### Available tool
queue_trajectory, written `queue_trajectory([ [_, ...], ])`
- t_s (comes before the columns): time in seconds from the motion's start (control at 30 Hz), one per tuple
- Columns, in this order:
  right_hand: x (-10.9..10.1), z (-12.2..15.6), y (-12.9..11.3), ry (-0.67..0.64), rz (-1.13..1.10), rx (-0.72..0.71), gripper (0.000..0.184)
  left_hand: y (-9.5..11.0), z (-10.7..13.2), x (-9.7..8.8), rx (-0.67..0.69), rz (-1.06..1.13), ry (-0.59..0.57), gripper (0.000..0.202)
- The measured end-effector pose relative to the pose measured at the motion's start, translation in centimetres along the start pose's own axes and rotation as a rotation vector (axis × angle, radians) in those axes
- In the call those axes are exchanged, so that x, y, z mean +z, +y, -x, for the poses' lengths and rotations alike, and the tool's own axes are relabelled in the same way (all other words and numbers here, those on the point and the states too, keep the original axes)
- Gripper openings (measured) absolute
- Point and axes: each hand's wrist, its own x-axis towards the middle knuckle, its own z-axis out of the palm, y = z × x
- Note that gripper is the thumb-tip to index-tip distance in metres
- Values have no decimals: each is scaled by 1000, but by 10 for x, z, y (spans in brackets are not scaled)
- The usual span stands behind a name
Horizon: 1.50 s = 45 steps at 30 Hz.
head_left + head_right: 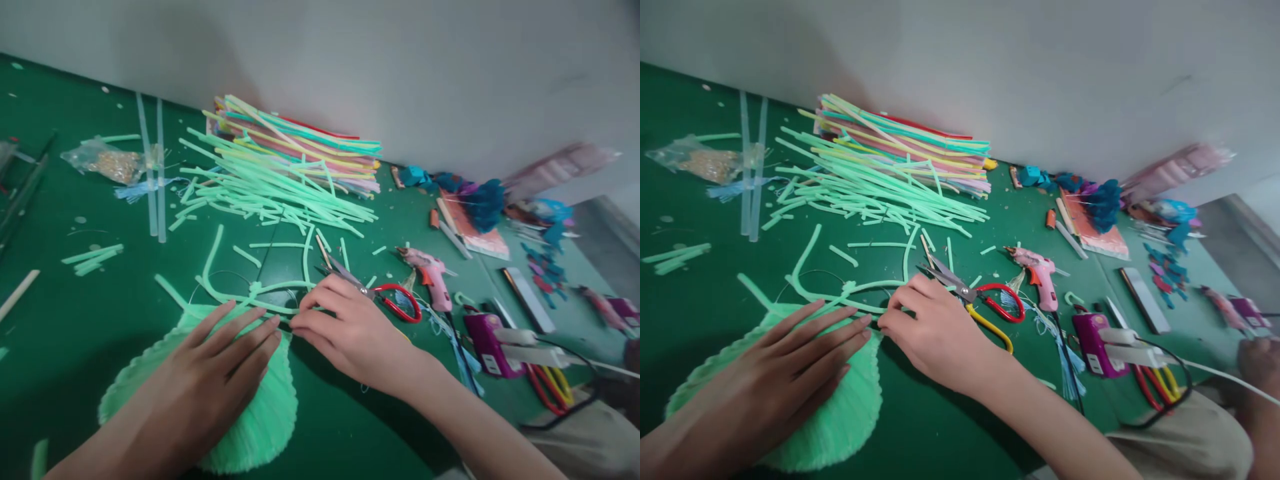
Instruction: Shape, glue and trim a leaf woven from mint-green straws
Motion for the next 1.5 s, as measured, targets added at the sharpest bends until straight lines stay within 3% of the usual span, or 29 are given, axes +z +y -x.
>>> queue_trajectory([
  [0.17,4,1,0,-21,22,-16,20,-3,3,2,29,-6,-51,35],
  [0.43,15,11,2,47,27,5,14,-4,9,3,40,-22,-109,39],
  [0.7,24,15,4,101,108,-33,13,-3,7,2,33,-20,-92,36],
  [1.07,25,-5,10,121,109,-78,16,-14,14,-6,-41,-11,-58,36],
  [1.3,28,3,6,129,98,-49,15,-13,13,-5,-45,-3,-43,33],
  [1.5,30,8,1,108,96,-14,15,-15,17,-3,-8,-32,-99,41],
])
